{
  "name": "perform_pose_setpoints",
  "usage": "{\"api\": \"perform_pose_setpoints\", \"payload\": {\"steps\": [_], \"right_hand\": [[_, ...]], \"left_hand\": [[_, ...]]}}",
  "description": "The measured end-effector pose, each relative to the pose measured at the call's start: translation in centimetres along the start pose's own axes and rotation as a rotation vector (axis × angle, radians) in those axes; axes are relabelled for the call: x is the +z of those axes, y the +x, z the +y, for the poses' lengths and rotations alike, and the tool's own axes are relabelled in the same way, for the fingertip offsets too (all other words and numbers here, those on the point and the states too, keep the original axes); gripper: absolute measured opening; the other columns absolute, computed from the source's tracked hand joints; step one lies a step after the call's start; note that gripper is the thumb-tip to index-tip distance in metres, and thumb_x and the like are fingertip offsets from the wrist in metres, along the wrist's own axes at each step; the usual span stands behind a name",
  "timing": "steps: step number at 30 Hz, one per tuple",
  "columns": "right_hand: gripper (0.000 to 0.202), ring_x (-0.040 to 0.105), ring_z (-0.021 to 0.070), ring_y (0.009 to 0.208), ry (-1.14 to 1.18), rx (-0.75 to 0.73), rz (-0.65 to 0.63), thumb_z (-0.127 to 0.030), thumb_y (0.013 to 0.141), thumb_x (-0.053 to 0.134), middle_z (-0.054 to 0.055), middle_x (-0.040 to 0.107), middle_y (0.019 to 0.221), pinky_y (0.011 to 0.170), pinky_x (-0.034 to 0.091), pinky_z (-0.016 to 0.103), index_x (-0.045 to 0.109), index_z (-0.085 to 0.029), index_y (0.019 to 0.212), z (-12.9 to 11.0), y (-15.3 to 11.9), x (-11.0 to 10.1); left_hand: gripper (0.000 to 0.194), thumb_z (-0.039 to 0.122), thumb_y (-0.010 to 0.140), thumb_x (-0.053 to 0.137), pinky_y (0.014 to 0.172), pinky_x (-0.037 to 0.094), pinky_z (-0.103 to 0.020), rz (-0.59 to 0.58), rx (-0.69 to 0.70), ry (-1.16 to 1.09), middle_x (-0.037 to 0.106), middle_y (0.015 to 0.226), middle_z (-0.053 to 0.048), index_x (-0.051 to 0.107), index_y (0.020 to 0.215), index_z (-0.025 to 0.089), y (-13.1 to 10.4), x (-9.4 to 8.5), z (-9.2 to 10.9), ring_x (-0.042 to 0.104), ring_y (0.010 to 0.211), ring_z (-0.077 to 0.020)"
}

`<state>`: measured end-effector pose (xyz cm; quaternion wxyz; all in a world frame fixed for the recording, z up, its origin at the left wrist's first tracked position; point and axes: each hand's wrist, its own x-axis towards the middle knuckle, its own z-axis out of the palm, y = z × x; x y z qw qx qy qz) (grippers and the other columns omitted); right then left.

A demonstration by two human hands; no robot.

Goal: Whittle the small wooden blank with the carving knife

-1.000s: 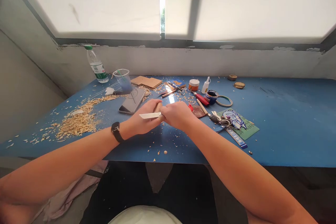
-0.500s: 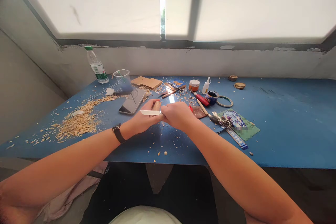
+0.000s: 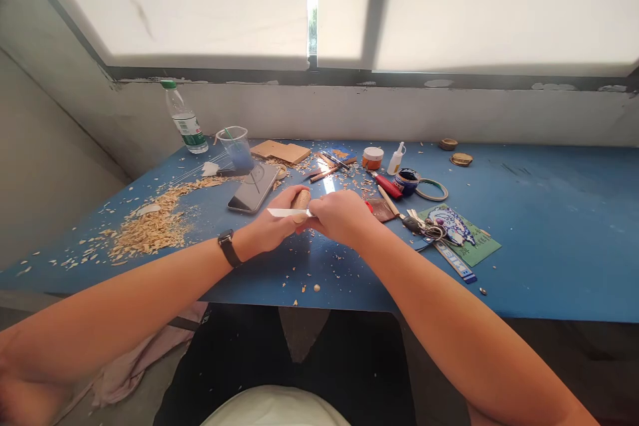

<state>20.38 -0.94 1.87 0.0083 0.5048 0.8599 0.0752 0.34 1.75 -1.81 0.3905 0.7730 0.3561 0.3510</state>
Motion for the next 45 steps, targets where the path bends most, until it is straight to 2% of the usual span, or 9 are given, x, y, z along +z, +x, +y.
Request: {"api": "perform_pose_setpoints", "payload": {"steps": [9, 15, 20, 26, 29, 31, 34, 37, 45], "right_hand": [[0.054, 0.067, 0.0266, 0.078, 0.004, 0.102, 0.019, -0.058, 0.109, 0.042, 0.014, 0.077, 0.089, 0.063, 0.024, 0.034, 0.078, -0.017, 0.104, -0.8, -0.1, 0.1], [0.056, 0.065, 0.024, 0.077, 0.04, 0.059, -0.007, -0.066, 0.106, 0.046, 0.011, 0.076, 0.087, 0.062, 0.021, 0.034, 0.077, -0.019, 0.097, 0.0, 0.1, 0.1], [0.056, 0.06, 0.0216, 0.073, 0.097, 0.048, -0.053, -0.07, 0.102, 0.052, 0.009, 0.073, 0.082, 0.06, 0.022, 0.033, 0.075, -0.02, 0.091, 0.5, 0.1, -0.3], [0.052, 0.059, 0.021, 0.075, 0.177, 0.073, -0.07, -0.07, 0.101, 0.055, 0.007, 0.073, 0.086, 0.06, 0.026, 0.032, 0.074, -0.022, 0.093, 0.5, 0.0, -0.4], [0.048, 0.061, 0.0214, 0.077, 0.212, 0.082, -0.083, -0.066, 0.102, 0.057, 0.008, 0.075, 0.09, 0.061, 0.026, 0.031, 0.076, -0.022, 0.096, 0.4, 0.2, -0.2], [0.045, 0.063, 0.0218, 0.08, 0.234, 0.081, -0.087, -0.062, 0.103, 0.057, 0.008, 0.077, 0.093, 0.063, 0.027, 0.031, 0.077, -0.023, 0.097, 0.2, 0.4, 0.1], [0.046, 0.062, 0.0219, 0.08, 0.266, 0.094, -0.084, -0.062, 0.104, 0.054, 0.008, 0.077, 0.091, 0.063, 0.028, 0.031, 0.077, -0.023, 0.095, -0.2, 0.8, 0.5], [0.048, 0.061, 0.0211, 0.077, 0.297, 0.104, -0.073, -0.064, 0.104, 0.052, 0.006, 0.076, 0.089, 0.063, 0.029, 0.031, 0.076, -0.024, 0.095, -0.5, 1.2, 0.8], [0.043, 0.059, 0.02, 0.078, 0.323, 0.095, -0.035, -0.062, 0.103, 0.053, 0.004, 0.076, 0.09, 0.064, 0.027, 0.031, 0.074, -0.025, 0.091, -0.2, 1.1, 1.4]], "left_hand": [[0.052, 0.041, 0.087, 0.06, 0.065, 0.05, -0.034, -0.076, -0.057, -0.164, 0.06, 0.077, 0.001, 0.049, 0.132, 0.016, 0.2, 0.1, 0.4, 0.059, 0.069, -0.0191], [0.063, 0.044, 0.087, 0.068, 0.078, 0.055, -0.038, -0.053, -0.037, -0.051, 0.069, 0.107, -0.01, 0.051, 0.142, 0.017, 0.4, -0.2, -0.8, 0.066, 0.096, -0.0266], [0.07, 0.06, 0.092, 0.066, 0.098, 0.054, -0.046, -0.047, -0.002, 0.053, 0.063, 0.14, -0.016, 0.054, 0.148, 0.021, 0.4, -0.4, -0.8, 0.061, 0.124, -0.0349], [0.066, 0.065, 0.093, 0.061, 0.109, 0.047, -0.054, -0.061, 0.02, 0.184, 0.065, 0.138, -0.017, 0.059, 0.14, 0.019, 0.7, -0.9, 0.4, 0.059, 0.126, -0.0372], [0.056, 0.063, 0.097, 0.056, 0.119, 0.036, -0.064, -0.099, 0.041, 0.374, 0.07, 0.129, -0.013, 0.063, 0.133, 0.021, 1.0, -1.6, 0.8, 0.059, 0.125, -0.0371], [0.055, 0.065, 0.099, 0.054, 0.124, 0.022, -0.071, -0.126, 0.052, 0.519, 0.068, 0.134, -0.012, 0.063, 0.136, 0.025, 1.1, -2.1, 0.8, 0.053, 0.136, -0.0397], [0.061, 0.075, 0.095, 0.056, 0.122, 0.013, -0.08, -0.111, 0.012, 0.655, 0.05, 0.157, -0.014, 0.064, 0.14, 0.035, 1.2, -2.6, 0.7, 0.033, 0.151, -0.0494], [0.066, 0.083, 0.092, 0.053, 0.117, 0.015, -0.085, -0.091, -0.069, 0.674, 0.039, 0.161, -0.015, 0.063, 0.143, 0.043, 1.2, -2.9, 0.4, 0.027, 0.152, -0.0544], [0.069, 0.08, 0.095, 0.052, 0.122, 0.024, -0.075, -0.065, 0.02, 0.62, 0.059, 0.141, -0.015, 0.064, 0.14, 0.031, 1.1, -2.5, 0.0, 0.042, 0.142, -0.045]]}}
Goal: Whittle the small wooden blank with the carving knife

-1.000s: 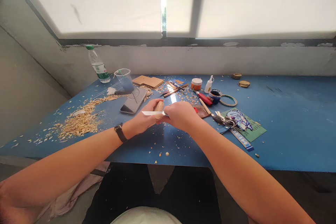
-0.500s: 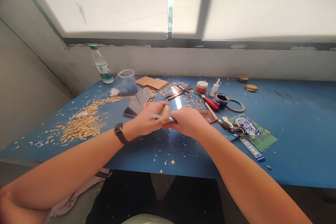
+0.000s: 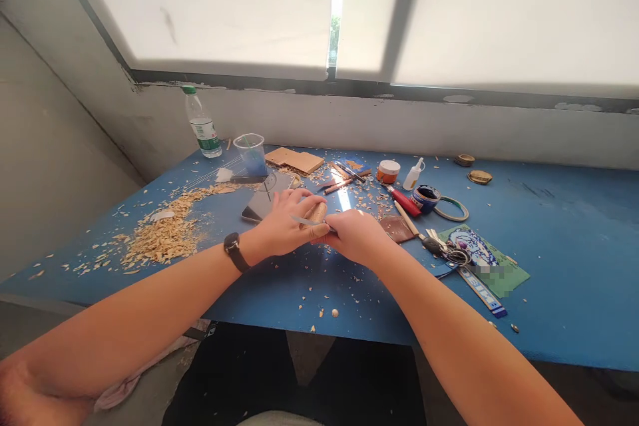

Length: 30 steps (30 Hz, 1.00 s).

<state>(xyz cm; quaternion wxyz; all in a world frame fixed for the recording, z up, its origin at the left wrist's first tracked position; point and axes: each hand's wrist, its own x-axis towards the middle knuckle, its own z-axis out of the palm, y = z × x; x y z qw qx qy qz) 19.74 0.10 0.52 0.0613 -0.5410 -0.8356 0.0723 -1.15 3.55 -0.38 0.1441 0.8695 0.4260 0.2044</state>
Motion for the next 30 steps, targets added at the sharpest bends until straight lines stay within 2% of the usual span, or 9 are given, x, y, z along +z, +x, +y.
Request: {"api": "perform_pose_setpoints", "payload": {"steps": [4, 6, 13, 21, 30], "right_hand": [[0.041, 0.058, 0.0202, 0.077, -0.02, 0.025, 0.012, -0.059, 0.104, 0.054, 0.005, 0.075, 0.09, 0.064, 0.026, 0.031, 0.072, -0.024, 0.089, 0.2, 0.0, 0.1], [0.04, 0.057, 0.0202, 0.075, -0.027, 0.033, 0.005, -0.058, 0.103, 0.055, 0.005, 0.074, 0.088, 0.063, 0.026, 0.031, 0.071, -0.024, 0.088, 0.2, 0.0, 0.0], [0.039, 0.06, 0.0195, 0.075, -0.034, 0.026, -0.028, -0.059, 0.103, 0.058, 0.004, 0.075, 0.088, 0.061, 0.027, 0.031, 0.073, -0.026, 0.089, 0.6, 0.0, 0.0], [0.04, 0.067, 0.0235, 0.086, -0.088, 0.001, 0.017, -0.056, 0.107, 0.049, 0.007, 0.079, 0.098, 0.067, 0.032, 0.031, 0.079, -0.029, 0.11, 0.5, -0.2, -0.1], [0.044, 0.068, 0.0238, 0.085, -0.168, 0.017, 0.094, -0.053, 0.108, 0.045, 0.009, 0.078, 0.093, 0.07, 0.035, 0.031, 0.078, -0.025, 0.106, 0.4, -0.4, 1.0]], "left_hand": [[0.068, 0.075, 0.097, 0.052, 0.116, 0.043, -0.058, 0.035, 0.069, -0.208, 0.066, 0.136, -0.015, 0.062, 0.138, 0.021, 0.3, 0.8, -0.5, 0.054, 0.132, -0.0378], [0.069, 0.075, 0.097, 0.053, 0.11, 0.048, -0.055, 0.034, 0.069, -0.261, 0.066, 0.136, -0.016, 0.061, 0.139, 0.02, 0.4, 1.2, -0.7, 0.058, 0.128, -0.037], [0.074, 0.076, 0.093, 0.059, 0.112, 0.048, -0.055, 0.018, 0.056, -0.313, 0.065, 0.142, -0.017, 0.059, 0.141, 0.019, 0.7, 1.6, -1.0, 0.06, 0.132, -0.0381], [0.061, 0.063, 0.094, 0.063, 0.104, 0.052, -0.049, 0.057, 0.09, -0.377, 0.07, 0.13, -0.016, 0.063, 0.132, 0.017, 1.1, 1.6, -1.2, 0.065, 0.121, -0.034], [0.045, 0.055, 0.092, 0.066, 0.09, 0.052, -0.044, 0.067, 0.102, -0.455, 0.069, 0.116, -0.013, 0.067, 0.116, 0.017, 0.9, 1.3, -1.1, 0.065, 0.107, -0.0309]]}}
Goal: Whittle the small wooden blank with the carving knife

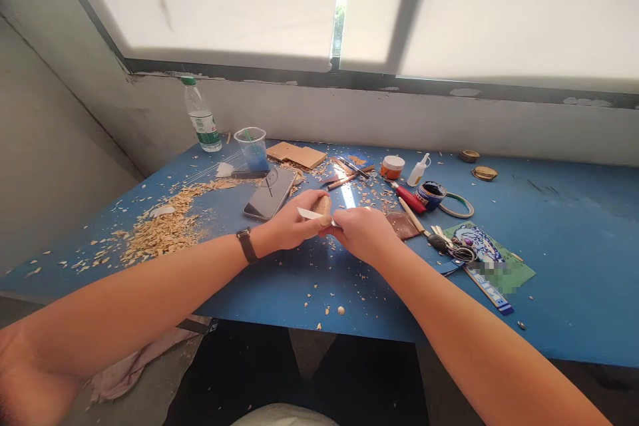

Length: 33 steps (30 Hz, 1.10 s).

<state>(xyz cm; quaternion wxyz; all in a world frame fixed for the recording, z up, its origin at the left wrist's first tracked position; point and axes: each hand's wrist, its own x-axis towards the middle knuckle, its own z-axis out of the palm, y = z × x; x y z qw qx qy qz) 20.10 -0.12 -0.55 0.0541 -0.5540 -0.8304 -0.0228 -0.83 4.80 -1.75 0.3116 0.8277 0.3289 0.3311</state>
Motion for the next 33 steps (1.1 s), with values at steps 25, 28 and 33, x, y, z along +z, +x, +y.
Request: {"api": "perform_pose_setpoints", "payload": {"steps": [25, 28, 33], "right_hand": [[0.04, 0.065, 0.0232, 0.083, 0.011, -0.185, -0.23, -0.055, 0.109, 0.047, 0.009, 0.076, 0.101, 0.06, 0.028, 0.033, 0.068, -0.021, 0.111, 0.3, 1.6, -4.0], [0.041, 0.062, 0.0225, 0.076, -0.014, -0.193, -0.251, -0.054, 0.109, 0.046, 0.008, 0.075, 0.093, 0.058, 0.027, 0.033, 0.071, -0.021, 0.106, 0.2, 2.5, -4.5], [0.038, 0.06, 0.0216, 0.069, -0.052, -0.171, -0.258, -0.05, 0.109, 0.047, 0.007, 0.074, 0.085, 0.057, 0.026, 0.034, 0.072, -0.023, 0.099, 0.1, 2.6, -4.3]], "left_hand": [[0.047, 0.061, 0.103, 0.05, 0.094, 0.055, -0.04, -0.019, -0.04, -0.154, 0.072, 0.115, -0.009, 0.069, 0.114, 0.019, -0.1, -0.1, 0.2, 0.066, 0.11, -0.0284], [0.053, 0.066, 0.104, 0.047, 0.097, 0.055, -0.043, 0.019, -0.041, -0.116, 0.073, 0.116, -0.011, 0.068, 0.118, 0.019, -0.3, -0.2, 0.2, 0.065, 0.115, -0.0308], [0.059, 0.069, 0.1, 0.049, 0.097, 0.055, -0.046, 0.018, -0.021, -0.101, 0.071, 0.122, -0.013, 0.066, 0.127, 0.019, -0.6, -0.3, 0.2, 0.066, 0.111, -0.0308]]}}
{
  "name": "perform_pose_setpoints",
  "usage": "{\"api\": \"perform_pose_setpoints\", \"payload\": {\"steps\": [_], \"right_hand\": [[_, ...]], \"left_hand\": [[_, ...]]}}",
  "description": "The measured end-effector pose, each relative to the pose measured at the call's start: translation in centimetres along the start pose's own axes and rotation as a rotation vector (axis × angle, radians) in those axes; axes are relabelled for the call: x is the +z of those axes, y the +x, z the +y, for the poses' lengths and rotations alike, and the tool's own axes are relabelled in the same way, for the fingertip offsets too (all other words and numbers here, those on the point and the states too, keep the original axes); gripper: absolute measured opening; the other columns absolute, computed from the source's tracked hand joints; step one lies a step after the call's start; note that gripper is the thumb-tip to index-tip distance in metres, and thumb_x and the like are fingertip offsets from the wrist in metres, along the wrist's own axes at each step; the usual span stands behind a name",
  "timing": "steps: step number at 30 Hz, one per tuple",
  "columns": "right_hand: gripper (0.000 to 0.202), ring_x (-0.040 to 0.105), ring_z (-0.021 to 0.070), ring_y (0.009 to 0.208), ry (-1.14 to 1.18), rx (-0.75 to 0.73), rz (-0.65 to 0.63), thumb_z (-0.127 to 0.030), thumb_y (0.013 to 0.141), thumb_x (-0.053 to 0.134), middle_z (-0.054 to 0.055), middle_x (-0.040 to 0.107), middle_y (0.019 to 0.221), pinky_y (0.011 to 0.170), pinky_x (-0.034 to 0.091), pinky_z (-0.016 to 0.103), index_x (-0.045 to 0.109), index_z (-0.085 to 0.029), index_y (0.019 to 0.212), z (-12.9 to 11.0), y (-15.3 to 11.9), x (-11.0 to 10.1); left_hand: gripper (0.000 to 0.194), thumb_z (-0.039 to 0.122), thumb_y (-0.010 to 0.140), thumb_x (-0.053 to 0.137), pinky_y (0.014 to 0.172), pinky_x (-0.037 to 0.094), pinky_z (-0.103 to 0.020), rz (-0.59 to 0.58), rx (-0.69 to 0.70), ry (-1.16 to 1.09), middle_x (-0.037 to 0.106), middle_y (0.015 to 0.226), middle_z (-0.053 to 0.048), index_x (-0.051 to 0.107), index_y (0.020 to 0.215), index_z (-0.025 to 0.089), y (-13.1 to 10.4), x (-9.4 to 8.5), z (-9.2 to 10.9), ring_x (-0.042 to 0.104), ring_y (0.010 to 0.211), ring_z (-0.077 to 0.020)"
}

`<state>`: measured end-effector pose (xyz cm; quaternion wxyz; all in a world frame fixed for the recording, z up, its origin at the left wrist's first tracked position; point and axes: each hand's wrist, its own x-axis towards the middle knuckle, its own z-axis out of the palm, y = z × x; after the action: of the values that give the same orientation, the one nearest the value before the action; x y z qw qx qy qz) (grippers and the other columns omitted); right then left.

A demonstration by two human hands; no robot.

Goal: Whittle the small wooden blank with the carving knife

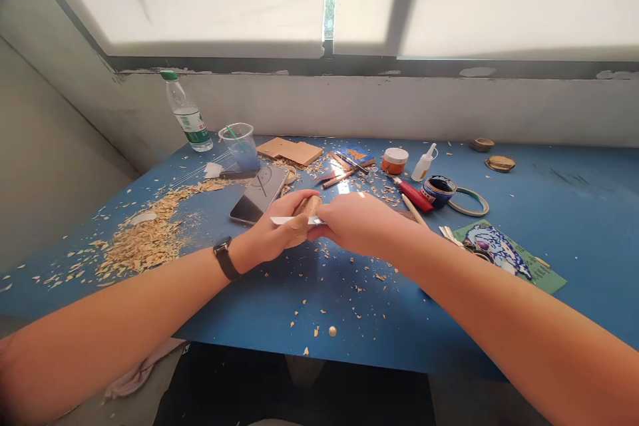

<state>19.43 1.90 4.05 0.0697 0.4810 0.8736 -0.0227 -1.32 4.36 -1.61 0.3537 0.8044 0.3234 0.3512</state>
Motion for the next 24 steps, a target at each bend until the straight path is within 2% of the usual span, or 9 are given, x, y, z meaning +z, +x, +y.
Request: {"api": "perform_pose_setpoints", "payload": {"steps": [6, 9, 14, 17, 21, 24], "right_hand": [[0.037, 0.066, 0.0237, 0.071, -0.005, 0.069, -0.011, -0.051, 0.109, 0.047, 0.008, 0.075, 0.084, 0.057, 0.024, 0.034, 0.071, -0.024, 0.099, 0.1, -1.3, 2.0], [0.038, 0.068, 0.025, 0.073, -0.013, 0.085, -0.008, -0.051, 0.11, 0.047, 0.01, 0.075, 0.084, 0.058, 0.022, 0.035, 0.07, -0.022, 0.1, 0.0, -1.6, 2.5], [0.039, 0.07, 0.0266, 0.078, -0.013, 0.087, 0.017, -0.051, 0.111, 0.043, 0.012, 0.076, 0.09, 0.06, 0.021, 0.035, 0.069, -0.021, 0.107, 0.0, -1.5, 2.8], [0.043, 0.069, 0.0264, 0.076, -0.021, 0.1, 0.045, -0.055, 0.111, 0.042, 0.011, 0.076, 0.088, 0.06, 0.021, 0.036, 0.068, -0.021, 0.103, 0.2, -1.5, 3.1], [0.04, 0.068, 0.0255, 0.077, -0.041, 0.119, 0.096, -0.052, 0.111, 0.044, 0.01, 0.075, 0.088, 0.06, 0.022, 0.036, 0.067, -0.021, 0.1, 0.3, -1.4, 3.3], [0.054, 0.068, 0.026, 0.076, -0.047, 0.16, 0.098, -0.064, 0.109, 0.041, 0.012, 0.074, 0.086, 0.06, 0.022, 0.036, 0.068, -0.019, 0.097, 0.3, -1.2, 3.2]], "left_hand": [[0.055, 0.06, 0.095, 0.06, 0.109, 0.05, -0.052, -0.068, 0.069, 0.078, 0.07, 0.133, -0.016, 0.066, 0.132, 0.019, 0.4, 0.0, -0.4, 0.065, 0.122, -0.0349], [0.051, 0.054, 0.094, 0.063, 0.108, 0.052, -0.052, -0.07, 0.07, 0.047, 0.072, 0.132, -0.016, 0.067, 0.13, 0.018, 0.6, 0.2, -0.8, 0.067, 0.12, -0.0344], [0.052, 0.053, 0.092, 0.07, 0.099, 0.058, -0.046, -0.047, -0.008, -0.101, 0.075, 0.126, -0.014, 0.068, 0.131, 0.018, 0.9, 0.5, -2.0, 0.07, 0.116, -0.0328], [0.056, 0.049, 0.09, 0.075, 0.099, 0.058, -0.043, -0.017, -0.08, -0.146, 0.074, 0.128, -0.014, 0.065, 0.134, 0.017, 1.1, 0.7, -2.4, 0.071, 0.117, -0.0311], [0.05, 0.044, 0.089, 0.079, 0.098, 0.058, -0.039, 0.012, -0.136, -0.15, 0.074, 0.128, -0.013, 0.065, 0.129, 0.017, 1.2, 0.7, -2.1, 0.071, 0.114, -0.0276], [0.047, 0.049, 0.091, 0.077, 0.097, 0.057, -0.037, 0.06, -0.171, -0.084, 0.074, 0.125, -0.012, 0.067, 0.124, 0.017, 1.3, 0.6, -1.4, 0.07, 0.112, -0.026]]}}
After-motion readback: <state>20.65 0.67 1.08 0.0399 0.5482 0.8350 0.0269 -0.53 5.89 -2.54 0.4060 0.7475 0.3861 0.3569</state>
